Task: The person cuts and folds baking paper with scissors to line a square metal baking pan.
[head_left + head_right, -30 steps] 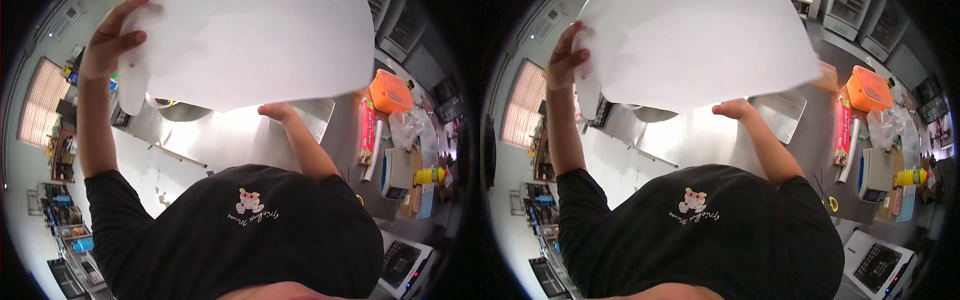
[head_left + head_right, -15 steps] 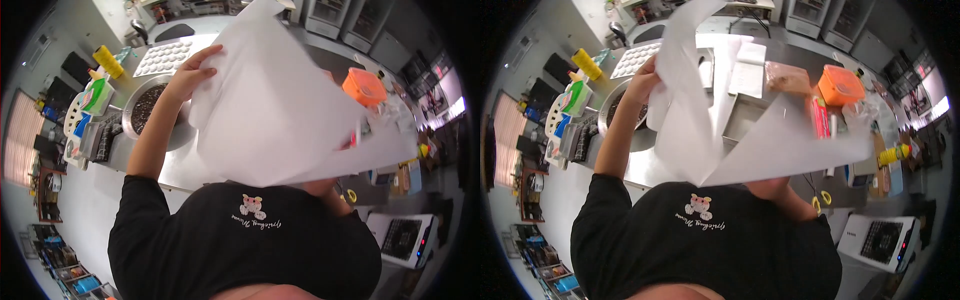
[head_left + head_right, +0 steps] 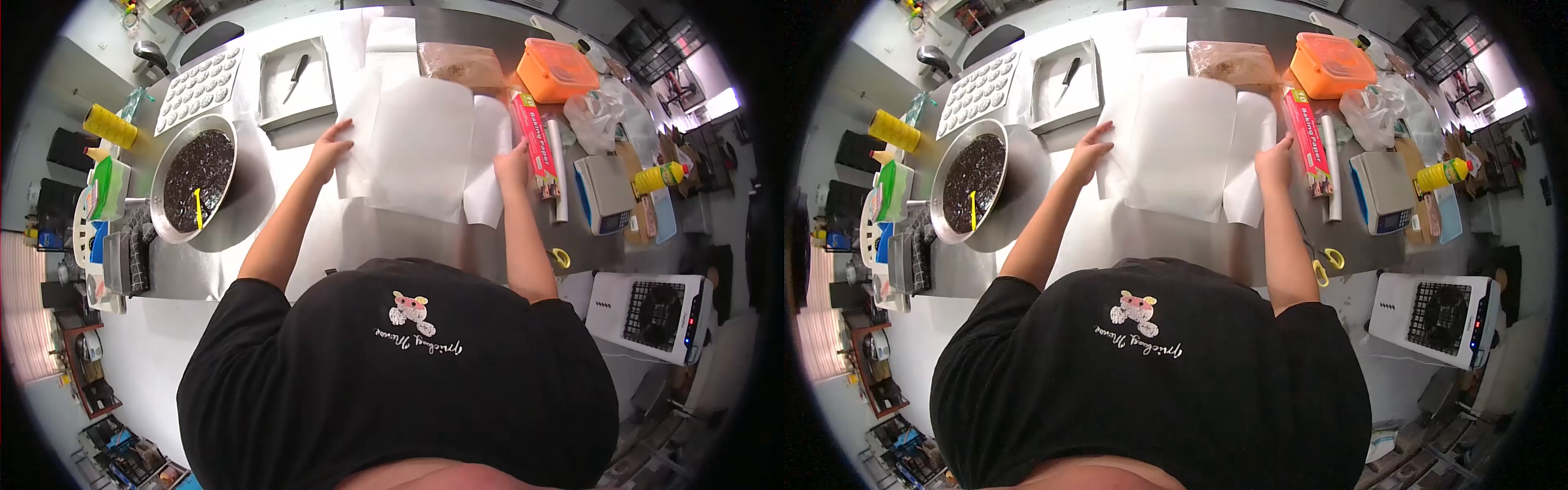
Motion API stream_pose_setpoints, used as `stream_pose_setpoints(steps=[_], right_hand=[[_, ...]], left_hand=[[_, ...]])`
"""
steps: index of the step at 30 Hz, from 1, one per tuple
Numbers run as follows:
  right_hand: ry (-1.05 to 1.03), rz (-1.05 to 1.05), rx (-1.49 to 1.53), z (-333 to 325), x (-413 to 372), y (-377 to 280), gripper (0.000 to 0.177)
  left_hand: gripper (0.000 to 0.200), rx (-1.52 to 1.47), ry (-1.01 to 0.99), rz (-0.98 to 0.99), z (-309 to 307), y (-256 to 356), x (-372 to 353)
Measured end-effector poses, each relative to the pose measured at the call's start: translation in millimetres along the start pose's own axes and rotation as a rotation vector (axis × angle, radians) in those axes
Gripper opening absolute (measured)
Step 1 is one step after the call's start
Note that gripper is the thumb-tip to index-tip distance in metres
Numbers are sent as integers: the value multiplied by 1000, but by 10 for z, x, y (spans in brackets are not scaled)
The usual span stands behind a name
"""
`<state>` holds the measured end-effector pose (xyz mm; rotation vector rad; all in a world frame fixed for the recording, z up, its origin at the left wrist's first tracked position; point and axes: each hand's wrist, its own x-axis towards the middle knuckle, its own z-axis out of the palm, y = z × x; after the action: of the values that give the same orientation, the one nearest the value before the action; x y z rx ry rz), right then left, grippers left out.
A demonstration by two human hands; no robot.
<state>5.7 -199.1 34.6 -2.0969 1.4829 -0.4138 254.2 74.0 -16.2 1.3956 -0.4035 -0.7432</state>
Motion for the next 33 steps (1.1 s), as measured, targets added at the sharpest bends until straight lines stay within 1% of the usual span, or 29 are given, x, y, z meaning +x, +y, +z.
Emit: stream_pose_setpoints(steps=[1, 3, 6, 8, 11, 13, 14, 17, 18, 20, 22, 24, 25, 26, 27, 28, 29, 30, 31, 33], right_hand=[[-9, -12, -10, 89, 53, 40, 76], [-25, -30, -21, 228, 183, 108, 74], [-39, -62, -16, 358, 314, 150, 74], [-10, -126, -98, 414, 414, 232, 72], [-79, -110, -118, 384, 465, 270, 71], [-112, -92, -105, 375, 482, 295, 70], [-101, -112, -114, 390, 513, 343, 69], [-94, -139, -113, 386, 517, 395, 66], [-95, -153, -100, 369, 514, 400, 65], [-97, -180, -59, 362, 530, 430, 62], [-98, -205, -15, 349, 503, 426, 60], [-49, -278, 2, 310, 450, 389, 49], [-47, -272, 0, 276, 441, 368, 49], [-76, -282, 13, 243, 442, 343, 42], [-105, -292, 26, 227, 441, 333, 37], [-105, -288, 24, 226, 448, 339, 37], [-84, -354, 21, 228, 461, 345, 33], [-64, -421, 19, 229, 470, 345, 31], [-64, -419, 17, 219, 469, 337, 31], [-57, -434, -20, 199, 446, 337, 32]], left_hand=[[56, -2, 9, -4, 26, -48, -15], [54, 50, 96, -49, 80, -135, -58], [57, 130, 108, -97, 62, -149, -88], [58, 180, 112, -130, 11, -197, -35], [61, 244, 179, -155, -16, -128, 20], [61, -16, 111, -360, -35, 6, 17], [61, -18, 116, -367, -47, 22, 13], [58, 41, 21, -370, -72, 56, 13], [58, 39, 18, -376, -72, 67, 13], [58, -71, -24, -333, -68, 109, -11], [61, -89, -56, -324, -115, 68, 27], [63, -104, -94, -314, -155, 38, 52], [65, 50, -100, -234, -145, 95, 47], [67, 203, -105, -153, -132, 150, 39], [67, 203, -110, -157, -110, 200, 30], [69, 303, -95, -99, -80, 262, 17], [71, 403, -80, -41, -48, 338, 3], [73, 531, -102, -77, -27, 428, 0], [73, 530, -104, -79, -20, 452, 2], [74, 629, -114, -107, -16, 448, -12]])
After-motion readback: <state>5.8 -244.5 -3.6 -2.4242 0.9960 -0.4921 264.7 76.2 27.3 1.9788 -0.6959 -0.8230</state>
